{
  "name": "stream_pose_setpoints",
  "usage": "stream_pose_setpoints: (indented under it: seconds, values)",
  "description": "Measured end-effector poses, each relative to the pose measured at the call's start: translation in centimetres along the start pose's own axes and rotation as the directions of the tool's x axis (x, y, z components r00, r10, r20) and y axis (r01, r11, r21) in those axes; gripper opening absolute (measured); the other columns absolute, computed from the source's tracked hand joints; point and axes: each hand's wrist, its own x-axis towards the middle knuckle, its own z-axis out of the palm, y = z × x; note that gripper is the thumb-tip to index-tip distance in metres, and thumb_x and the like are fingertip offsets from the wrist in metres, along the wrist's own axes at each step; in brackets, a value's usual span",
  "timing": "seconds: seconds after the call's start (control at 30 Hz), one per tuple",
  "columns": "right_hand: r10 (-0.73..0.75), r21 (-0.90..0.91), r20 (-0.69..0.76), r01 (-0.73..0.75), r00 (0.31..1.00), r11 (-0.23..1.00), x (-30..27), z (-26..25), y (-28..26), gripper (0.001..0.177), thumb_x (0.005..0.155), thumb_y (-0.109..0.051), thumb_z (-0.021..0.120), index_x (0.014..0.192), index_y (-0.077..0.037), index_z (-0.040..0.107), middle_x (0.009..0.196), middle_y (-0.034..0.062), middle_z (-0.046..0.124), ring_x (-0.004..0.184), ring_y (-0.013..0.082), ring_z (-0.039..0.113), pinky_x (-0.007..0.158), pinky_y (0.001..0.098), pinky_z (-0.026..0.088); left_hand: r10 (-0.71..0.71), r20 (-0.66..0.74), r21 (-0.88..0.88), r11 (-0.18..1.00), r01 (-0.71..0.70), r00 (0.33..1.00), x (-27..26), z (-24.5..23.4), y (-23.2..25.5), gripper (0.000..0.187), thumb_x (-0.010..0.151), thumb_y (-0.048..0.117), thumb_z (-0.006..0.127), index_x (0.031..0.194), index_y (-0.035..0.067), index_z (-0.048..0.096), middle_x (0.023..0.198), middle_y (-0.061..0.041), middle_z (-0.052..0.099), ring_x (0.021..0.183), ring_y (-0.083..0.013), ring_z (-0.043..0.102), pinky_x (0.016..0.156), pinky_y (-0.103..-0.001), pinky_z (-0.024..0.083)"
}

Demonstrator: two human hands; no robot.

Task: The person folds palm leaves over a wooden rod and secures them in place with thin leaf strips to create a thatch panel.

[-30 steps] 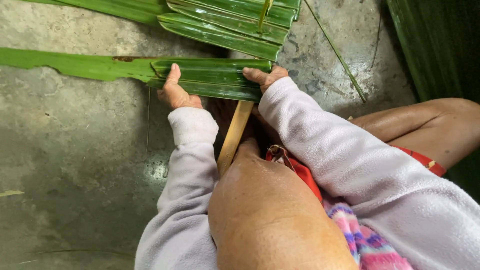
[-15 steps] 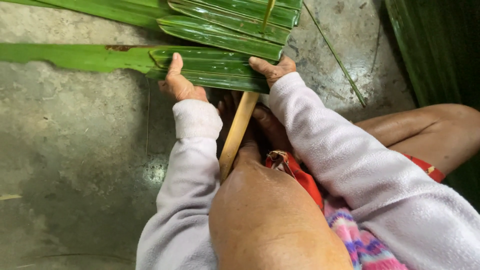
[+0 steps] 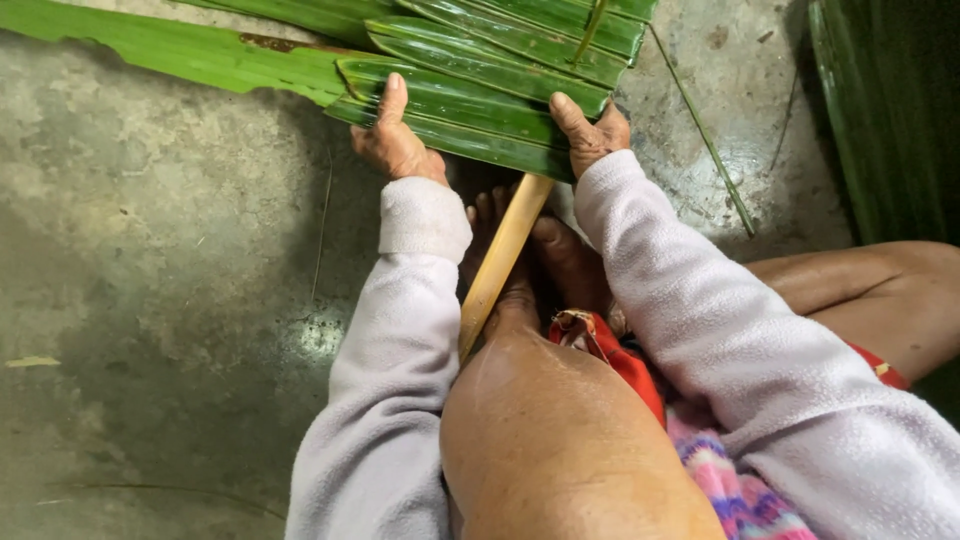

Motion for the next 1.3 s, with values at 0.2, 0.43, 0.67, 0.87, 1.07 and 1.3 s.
stream_pose_setpoints:
  seconds: [0.2,0.43,0.67,0.87,1.07,1.3]
  values:
    - [0.197,0.101,-0.059,-0.190,0.979,0.977,0.1,0.2,-0.1,0.148,0.055,-0.059,0.091,0.159,0.006,0.008,0.149,0.0206,0.057,0.136,0.0270,0.059,0.112,0.0398,0.052,0.099,0.091,0.024,0.995,-0.102,0.991,2.4,1.4,-0.6,0.137,0.053,0.027,0.082,0.162,0.001,0.003,0.164,-0.027,0.028,0.152,-0.0425,0.028,0.122,-0.063,0.022]
    - [0.041,-0.048,-0.034,-0.043,0.999,0.998,0.5,-0.5,-1.2,0.098,0.066,-0.066,0.082,0.137,-0.003,0.057,0.137,0.0116,0.066,0.126,0.0268,0.066,0.103,0.0394,0.057,0.047,0.031,-0.037,0.998,-0.046,0.998,0.8,0.8,-0.9,0.138,0.051,0.026,0.082,0.161,0.002,0.003,0.168,-0.023,0.021,0.155,-0.0412,0.022,0.122,-0.066,0.019]
    - [0.158,0.038,-0.027,-0.156,0.987,0.987,-1.1,0.2,-4.2,0.112,0.062,-0.061,0.083,0.148,0.000,0.045,0.140,0.0137,0.064,0.121,0.0272,0.067,0.095,0.0396,0.060,0.153,0.156,0.019,0.987,-0.158,0.976,4.5,2.4,-2.2,0.143,0.048,0.032,0.085,0.161,-0.003,0.004,0.166,-0.028,0.020,0.150,-0.0431,0.031,0.120,-0.060,0.028]
    - [0.276,0.338,-0.019,-0.253,0.961,0.906,-1.1,1.5,-7.4,0.064,0.058,-0.021,0.092,0.111,-0.002,0.063,0.101,0.0162,0.076,0.088,0.0326,0.076,0.075,0.0483,0.069,0.136,0.130,0.024,0.990,-0.141,0.982,4.1,3.0,-1.6,0.136,0.052,0.022,0.085,0.161,-0.003,0.008,0.165,-0.029,0.024,0.150,-0.0443,0.031,0.120,-0.063,0.027]
    - [0.392,0.324,-0.088,-0.346,0.916,0.881,-1.1,2.2,-8.6,0.069,0.060,-0.016,0.089,0.113,0.000,0.048,0.085,0.0158,0.068,0.069,0.0281,0.070,0.054,0.0476,0.062,0.134,0.142,0.035,0.990,-0.140,0.981,4.4,3.7,-1.8,0.137,0.050,0.025,0.085,0.160,-0.003,0.007,0.167,-0.028,0.020,0.150,-0.0433,0.031,0.120,-0.060,0.028]
    - [0.436,0.289,-0.123,-0.388,0.892,0.875,-1.0,2.0,-8.5,0.125,0.063,-0.015,0.089,0.162,-0.001,0.015,0.098,0.0172,0.072,0.071,0.0260,0.071,0.051,0.0448,0.061,0.060,0.139,0.064,0.996,-0.070,0.989,4.4,4.1,-1.7,0.129,0.055,0.019,0.084,0.161,-0.001,0.013,0.168,-0.023,0.021,0.152,-0.0406,0.029,0.123,-0.058,0.025]
